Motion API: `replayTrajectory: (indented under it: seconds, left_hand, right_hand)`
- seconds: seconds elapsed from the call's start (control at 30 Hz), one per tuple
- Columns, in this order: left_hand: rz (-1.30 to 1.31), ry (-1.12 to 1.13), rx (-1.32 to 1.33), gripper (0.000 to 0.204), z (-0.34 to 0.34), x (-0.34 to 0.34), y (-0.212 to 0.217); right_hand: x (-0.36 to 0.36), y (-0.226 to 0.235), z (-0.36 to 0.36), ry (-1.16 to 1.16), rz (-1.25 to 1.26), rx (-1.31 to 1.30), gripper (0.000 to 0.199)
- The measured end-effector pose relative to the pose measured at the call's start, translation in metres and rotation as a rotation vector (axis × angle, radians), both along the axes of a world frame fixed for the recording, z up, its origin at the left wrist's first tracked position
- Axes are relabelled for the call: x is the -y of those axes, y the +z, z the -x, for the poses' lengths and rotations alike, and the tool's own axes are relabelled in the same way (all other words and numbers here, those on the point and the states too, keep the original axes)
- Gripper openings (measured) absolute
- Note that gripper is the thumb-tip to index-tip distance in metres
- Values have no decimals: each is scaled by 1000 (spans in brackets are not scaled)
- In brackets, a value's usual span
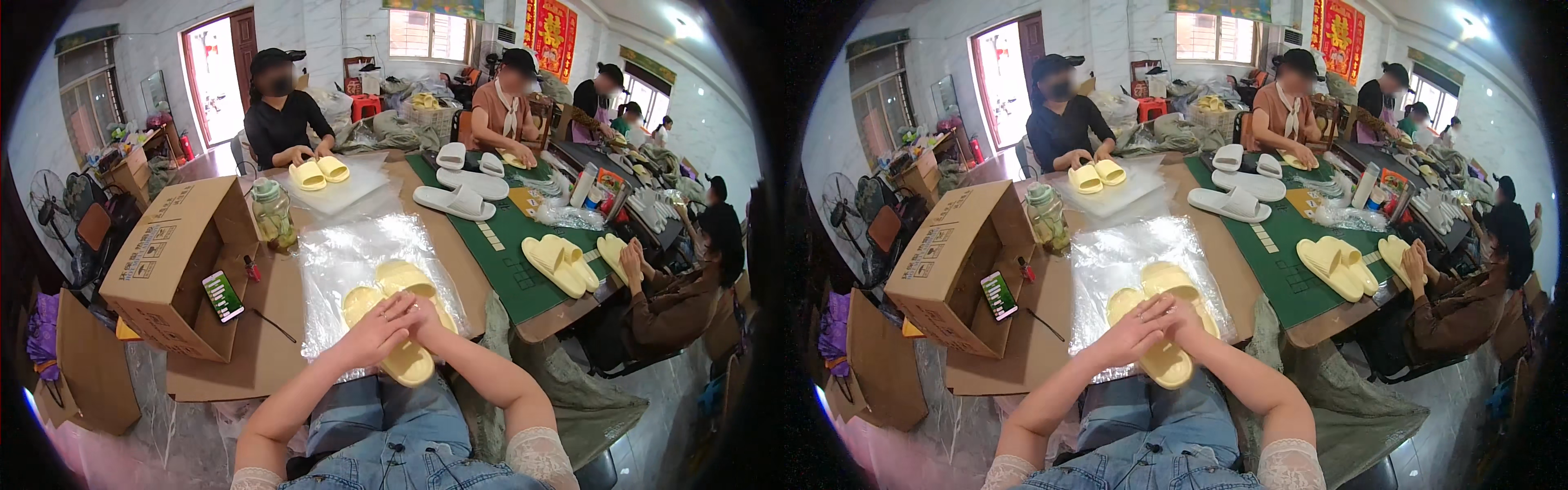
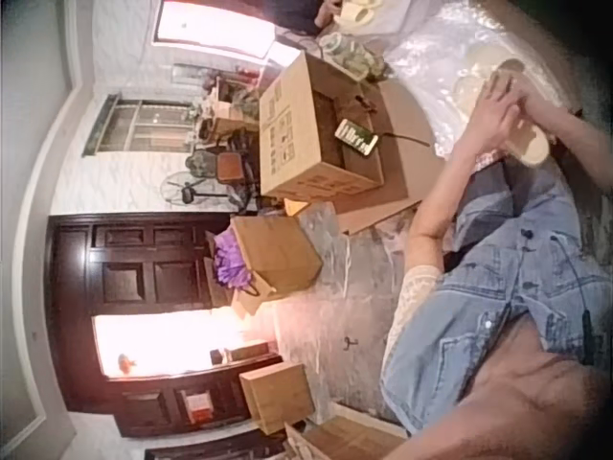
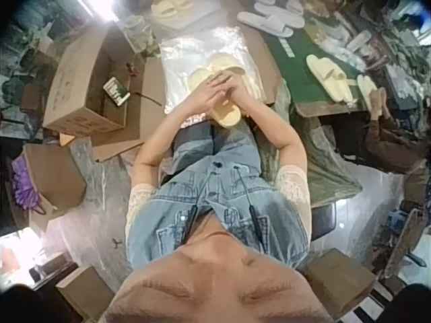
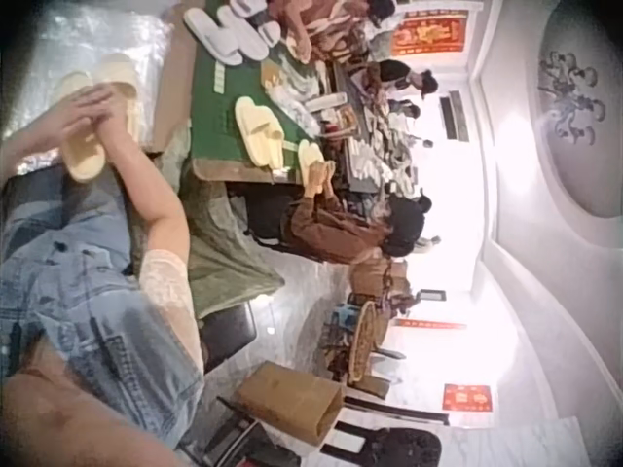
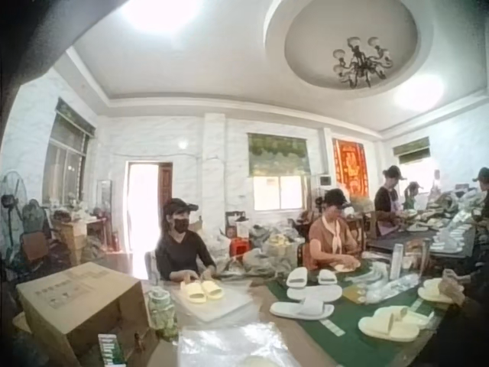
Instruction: The person sits at a table in a workshop and repeatedly picks up pairs of yellow and white slippers. They place each pair into a clear plastic bag, smooth the packaging, and set the bagged slippers aside. The process is repeated continuously for multiple pairs throughout the clip.
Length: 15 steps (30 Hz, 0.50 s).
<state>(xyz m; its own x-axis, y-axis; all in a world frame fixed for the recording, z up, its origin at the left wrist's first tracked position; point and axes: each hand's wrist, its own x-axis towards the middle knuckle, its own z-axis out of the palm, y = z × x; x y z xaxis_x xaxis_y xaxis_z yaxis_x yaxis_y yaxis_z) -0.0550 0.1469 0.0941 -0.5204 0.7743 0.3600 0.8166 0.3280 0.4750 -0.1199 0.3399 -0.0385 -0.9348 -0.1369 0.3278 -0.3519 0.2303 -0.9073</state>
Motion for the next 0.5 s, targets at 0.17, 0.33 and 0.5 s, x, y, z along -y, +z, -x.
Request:
replayTrajectory:
  seconds: [0.17, 0.33, 0.5]
  left_hand:
    - [14, 37, -6, 47, -3, 13, 2]
    - [-1, 84, 56, 49, 12, 28, -5]
    - [-44, 322, -7, 79, 25, 49, -32]
  right_hand:
    - [20, 42, 14, -89, -387, 140, 29]
    - [25, 56, 29, -120, -880, 3, 26]
    - [33, 38, 22, -199, -942, -150, 25]
